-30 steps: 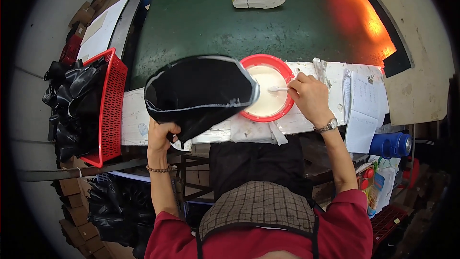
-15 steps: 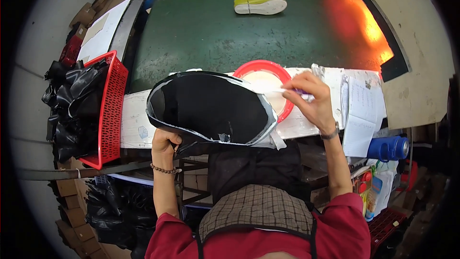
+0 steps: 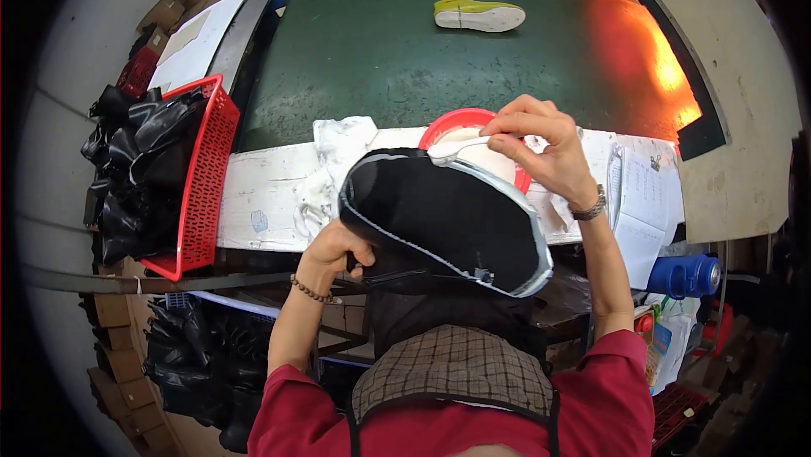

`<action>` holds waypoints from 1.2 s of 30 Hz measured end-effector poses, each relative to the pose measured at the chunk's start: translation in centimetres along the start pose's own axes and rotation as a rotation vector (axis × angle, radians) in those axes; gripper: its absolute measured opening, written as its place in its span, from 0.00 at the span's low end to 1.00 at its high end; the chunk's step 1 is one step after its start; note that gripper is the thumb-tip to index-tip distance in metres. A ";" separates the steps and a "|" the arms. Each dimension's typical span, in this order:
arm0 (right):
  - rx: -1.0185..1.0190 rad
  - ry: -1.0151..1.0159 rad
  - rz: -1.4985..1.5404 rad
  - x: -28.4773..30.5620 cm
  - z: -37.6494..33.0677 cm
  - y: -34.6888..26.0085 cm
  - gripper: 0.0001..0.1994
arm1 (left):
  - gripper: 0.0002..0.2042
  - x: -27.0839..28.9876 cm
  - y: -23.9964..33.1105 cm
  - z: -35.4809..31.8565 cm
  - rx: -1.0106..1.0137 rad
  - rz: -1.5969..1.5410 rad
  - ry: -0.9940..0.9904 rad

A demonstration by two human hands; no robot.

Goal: The worker is applying white glue to the edges and seams of black leather boot uppers using a toothbrush-like applicator tool at a factory workbench.

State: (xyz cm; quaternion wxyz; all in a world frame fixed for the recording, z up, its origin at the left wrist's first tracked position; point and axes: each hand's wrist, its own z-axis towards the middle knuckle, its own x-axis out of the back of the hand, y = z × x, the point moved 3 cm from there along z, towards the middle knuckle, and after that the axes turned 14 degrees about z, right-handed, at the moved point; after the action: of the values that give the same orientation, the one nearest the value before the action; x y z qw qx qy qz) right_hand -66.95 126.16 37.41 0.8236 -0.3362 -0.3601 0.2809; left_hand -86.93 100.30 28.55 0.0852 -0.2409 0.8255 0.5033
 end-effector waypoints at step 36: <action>-0.561 0.793 0.487 3.8 -14.7 19.0 0.10 | 0.10 1.3 7.5 11.3 -0.086 -0.261 -0.070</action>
State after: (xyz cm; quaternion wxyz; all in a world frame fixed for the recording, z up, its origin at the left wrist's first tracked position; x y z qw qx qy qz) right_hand -57.43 135.34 17.02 0.6861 -0.6971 0.0055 0.2081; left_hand -92.86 112.57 28.56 0.1683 -0.3319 0.7613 0.5310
